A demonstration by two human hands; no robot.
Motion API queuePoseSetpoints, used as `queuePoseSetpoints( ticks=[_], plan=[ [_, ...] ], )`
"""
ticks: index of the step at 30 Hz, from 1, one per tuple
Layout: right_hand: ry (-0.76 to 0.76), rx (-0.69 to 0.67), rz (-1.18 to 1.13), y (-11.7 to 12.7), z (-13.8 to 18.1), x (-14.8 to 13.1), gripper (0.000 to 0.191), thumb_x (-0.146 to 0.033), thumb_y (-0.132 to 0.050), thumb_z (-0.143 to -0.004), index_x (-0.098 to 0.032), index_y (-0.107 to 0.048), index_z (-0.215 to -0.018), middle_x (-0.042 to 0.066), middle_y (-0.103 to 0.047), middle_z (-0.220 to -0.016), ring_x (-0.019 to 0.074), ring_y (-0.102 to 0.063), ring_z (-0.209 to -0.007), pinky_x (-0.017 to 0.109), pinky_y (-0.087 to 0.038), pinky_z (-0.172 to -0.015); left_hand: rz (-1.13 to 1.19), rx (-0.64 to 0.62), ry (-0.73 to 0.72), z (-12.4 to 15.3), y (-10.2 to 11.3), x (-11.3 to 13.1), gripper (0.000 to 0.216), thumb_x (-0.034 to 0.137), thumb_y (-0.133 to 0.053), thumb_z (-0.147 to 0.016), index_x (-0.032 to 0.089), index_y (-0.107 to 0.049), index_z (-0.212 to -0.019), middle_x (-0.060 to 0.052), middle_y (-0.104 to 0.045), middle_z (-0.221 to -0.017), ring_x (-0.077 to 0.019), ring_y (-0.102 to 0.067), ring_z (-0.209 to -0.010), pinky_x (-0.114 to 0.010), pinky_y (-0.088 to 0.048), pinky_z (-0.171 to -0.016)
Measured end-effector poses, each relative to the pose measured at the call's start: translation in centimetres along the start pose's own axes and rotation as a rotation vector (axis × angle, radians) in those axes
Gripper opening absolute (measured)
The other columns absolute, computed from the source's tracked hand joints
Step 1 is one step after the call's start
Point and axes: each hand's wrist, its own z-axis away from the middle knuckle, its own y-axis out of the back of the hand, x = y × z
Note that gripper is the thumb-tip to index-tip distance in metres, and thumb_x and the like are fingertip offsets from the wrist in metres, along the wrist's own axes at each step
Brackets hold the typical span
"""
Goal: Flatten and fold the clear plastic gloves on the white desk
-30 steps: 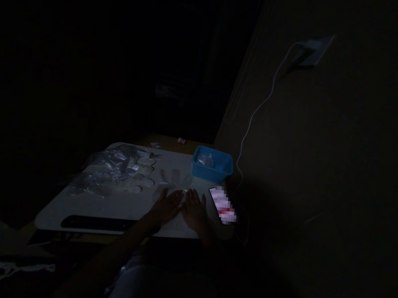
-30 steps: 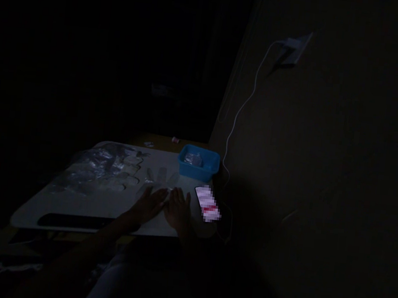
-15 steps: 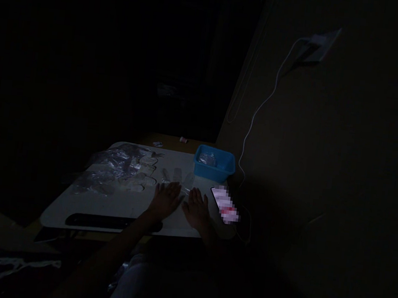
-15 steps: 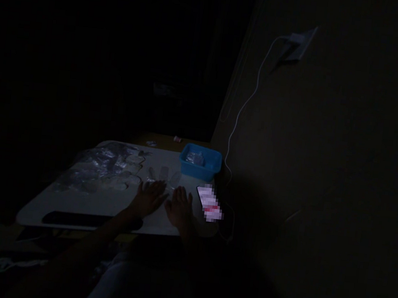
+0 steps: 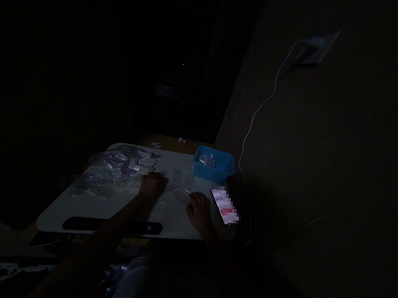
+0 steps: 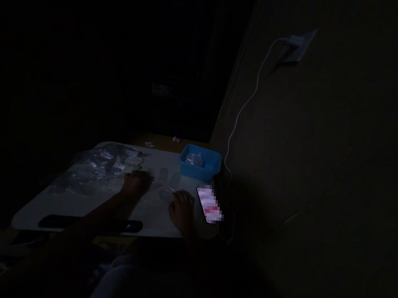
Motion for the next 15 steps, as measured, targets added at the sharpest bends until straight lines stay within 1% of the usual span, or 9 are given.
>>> queuePoseSetpoints(
  ticks=[2, 5, 9, 12, 15],
  plan=[
    [-0.03, 0.011, -0.006, 0.0, 0.0, 0.0, 0.032, -0.021, -0.043, -0.081, -0.02, -0.052, -0.112, 0.006, -0.055, -0.113, 0.0201, -0.04, -0.112, 0.036, -0.026, -0.094, -0.01, -0.001, 0.011, -0.1, -0.5, -0.2, 0.03, 0.035, -0.036, -0.083, 0.024, -0.061, -0.095, -0.007, -0.054, -0.115, -0.0296, -0.039, -0.107, -0.043, -0.029, -0.08],
    [-0.035, 0.012, -0.025, 0.0, 0.0, 0.0, 0.032, -0.022, -0.044, -0.08, -0.02, -0.052, -0.11, 0.005, -0.055, -0.112, 0.0202, -0.04, -0.11, 0.035, -0.026, -0.094, -0.024, -0.018, 0.013, -0.3, -0.9, -0.7, 0.028, 0.036, -0.042, -0.08, 0.025, -0.059, -0.1, -0.007, -0.048, -0.121, -0.0311, -0.036, -0.107, -0.045, -0.03, -0.08],
    [-0.044, 0.004, -0.014, 0.1, 0.0, 0.0, 0.031, -0.023, -0.044, -0.08, -0.02, -0.053, -0.109, 0.006, -0.056, -0.11, 0.021, -0.041, -0.108, 0.036, -0.027, -0.092, -0.048, -0.056, -0.027, -0.5, -0.4, -1.2, 0.033, 0.038, -0.044, -0.08, 0.025, -0.054, -0.108, -0.009, -0.044, -0.124, -0.0326, -0.033, -0.109, -0.049, -0.03, -0.081],
    [-0.053, -0.007, -0.008, 0.1, -0.1, -0.1, 0.03, -0.023, -0.045, -0.079, -0.02, -0.053, -0.108, 0.006, -0.056, -0.109, 0.0213, -0.042, -0.107, 0.035, -0.028, -0.091, -0.061, -0.074, -0.052, -0.9, 0.0, -1.3, 0.035, 0.038, -0.044, -0.08, 0.023, -0.052, -0.111, -0.009, -0.041, -0.127, -0.0326, -0.031, -0.11, -0.051, -0.028, -0.083],
    [-0.059, -0.012, -0.013, 0.3, -0.1, -0.2, 0.03, -0.024, -0.046, -0.079, -0.02, -0.053, -0.108, 0.006, -0.056, -0.108, 0.0213, -0.042, -0.106, 0.035, -0.029, -0.091, -0.065, -0.099, -0.026, -1.6, 0.0, -1.3, 0.042, 0.044, -0.046, -0.078, 0.022, -0.05, -0.114, -0.009, -0.042, -0.127, -0.0322, -0.032, -0.111, -0.051, -0.027, -0.085]
  ],
)
